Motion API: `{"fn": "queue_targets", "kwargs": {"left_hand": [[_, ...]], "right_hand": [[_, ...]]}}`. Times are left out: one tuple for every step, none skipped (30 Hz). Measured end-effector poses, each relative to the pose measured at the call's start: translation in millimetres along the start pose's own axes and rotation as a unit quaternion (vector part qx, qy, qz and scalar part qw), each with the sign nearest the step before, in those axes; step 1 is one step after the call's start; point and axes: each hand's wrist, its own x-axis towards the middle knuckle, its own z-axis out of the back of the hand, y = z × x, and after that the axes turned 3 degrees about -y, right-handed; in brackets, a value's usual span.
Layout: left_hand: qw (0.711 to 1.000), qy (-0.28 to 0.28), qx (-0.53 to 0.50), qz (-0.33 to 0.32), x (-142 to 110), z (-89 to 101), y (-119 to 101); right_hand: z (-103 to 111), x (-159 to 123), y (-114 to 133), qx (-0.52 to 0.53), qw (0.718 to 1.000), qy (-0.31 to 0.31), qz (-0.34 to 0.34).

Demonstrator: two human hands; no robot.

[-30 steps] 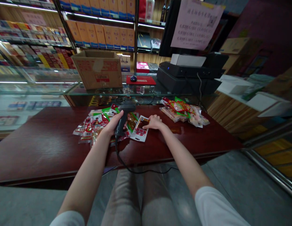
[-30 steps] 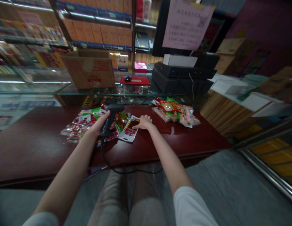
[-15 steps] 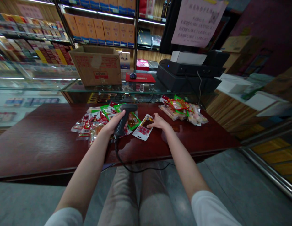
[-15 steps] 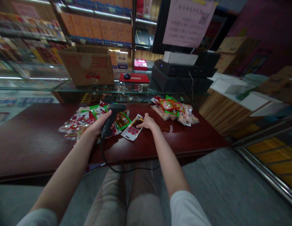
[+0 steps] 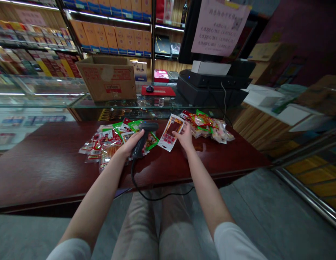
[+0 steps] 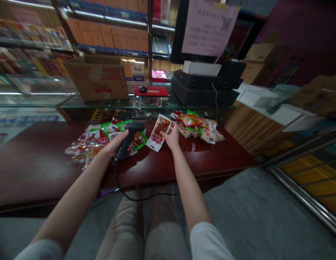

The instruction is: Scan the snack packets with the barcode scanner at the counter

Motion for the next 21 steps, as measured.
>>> {"fn": "queue_targets", "kwargs": {"left_hand": [[1.000,0.002,0.003,-0.004,-0.4,-1.4,-0.3],[1.000,0.002,0.008,-0.006,-1.3,-3.3,-1.3],[1.000,0.001,0.013,-0.008,-2.5,-5.8,-2.7],[1.000,0.000,0.016,-0.010,-3.9,-8.7,-4.4],[1.000,-0.002,0.016,-0.015,-5.4,-11.9,-6.1],[1.000,-0.002,0.011,-0.022,-6.7,-15.1,-7.5],[1.000,-0.001,0.003,-0.030,-7.7,-18.4,-8.7],[0.999,0.001,-0.005,-0.036,-8.6,-21.4,-9.4],[0.999,0.003,-0.013,-0.043,-9.1,-24.1,-9.9],[0.999,0.002,-0.018,-0.049,-9.5,-26.3,-10.1],[0.998,0.000,-0.020,-0.054,-9.7,-28.1,-10.1],[0.998,-0.003,-0.020,-0.058,-9.9,-29.5,-10.0],[0.998,-0.005,-0.018,-0.060,-10.2,-30.5,-10.0],[0.998,-0.006,-0.016,-0.061,-10.5,-31.2,-10.1],[0.998,-0.006,-0.015,-0.060,-10.9,-31.6,-10.3],[0.998,-0.006,-0.014,-0.059,-11.4,-31.8,-10.8],[0.998,-0.008,-0.013,-0.057,-11.8,-31.7,-11.5],[0.998,-0.013,-0.010,-0.057,-12.1,-31.2,-12.6],[0.998,-0.022,-0.007,-0.056,-12.3,-30.3,-14.2],[0.998,-0.034,-0.002,-0.055,-12.3,-28.9,-16.4],[0.997,-0.051,0.003,-0.053,-12.4,-26.8,-19.2]], "right_hand": [[-2.3,0.2,0.6,0.012,1.000,-0.020,0.009],[-4.3,-0.1,1.2,0.010,0.999,-0.033,0.017],[-5.9,-1.1,1.8,-0.003,0.999,-0.038,0.026],[-7.1,-2.5,2.3,-0.020,0.998,-0.037,0.035],[-8.0,-4.1,2.8,-0.039,0.998,-0.034,0.046],[-8.4,-5.8,3.2,-0.058,0.996,-0.029,0.059],[-8.7,-7.5,3.7,-0.076,0.994,-0.024,0.070],[-8.7,-8.9,4.3,-0.093,0.992,-0.019,0.080],[-8.7,-10.1,4.9,-0.106,0.990,-0.014,0.089],[-8.7,-11.1,5.7,-0.118,0.988,-0.006,0.097],[-8.7,-12.0,6.7,-0.130,0.986,0.003,0.102],[-8.9,-13.0,7.8,-0.140,0.985,0.013,0.103],[-9.3,-14.0,9.3,-0.150,0.983,0.024,0.100],[-9.8,-15.1,11.0,-0.161,0.982,0.036,0.093],[-10.5,-16.4,13.1,-0.170,0.981,0.046,0.082],[-11.2,-17.7,15.6,-0.175,0.981,0.054,0.071],[-11.7,-18.9,18.7,-0.173,0.981,0.059,0.060],[-11.6,-19.6,22.4,-0.164,0.983,0.059,0.050],[-10.4,-19.5,26.8,-0.150,0.986,0.053,0.043],[-7.7,-18.2,31.9,-0.137,0.989,0.041,0.041],[-2.9,-15.1,37.7,-0.129,0.990,0.022,0.046]]}}
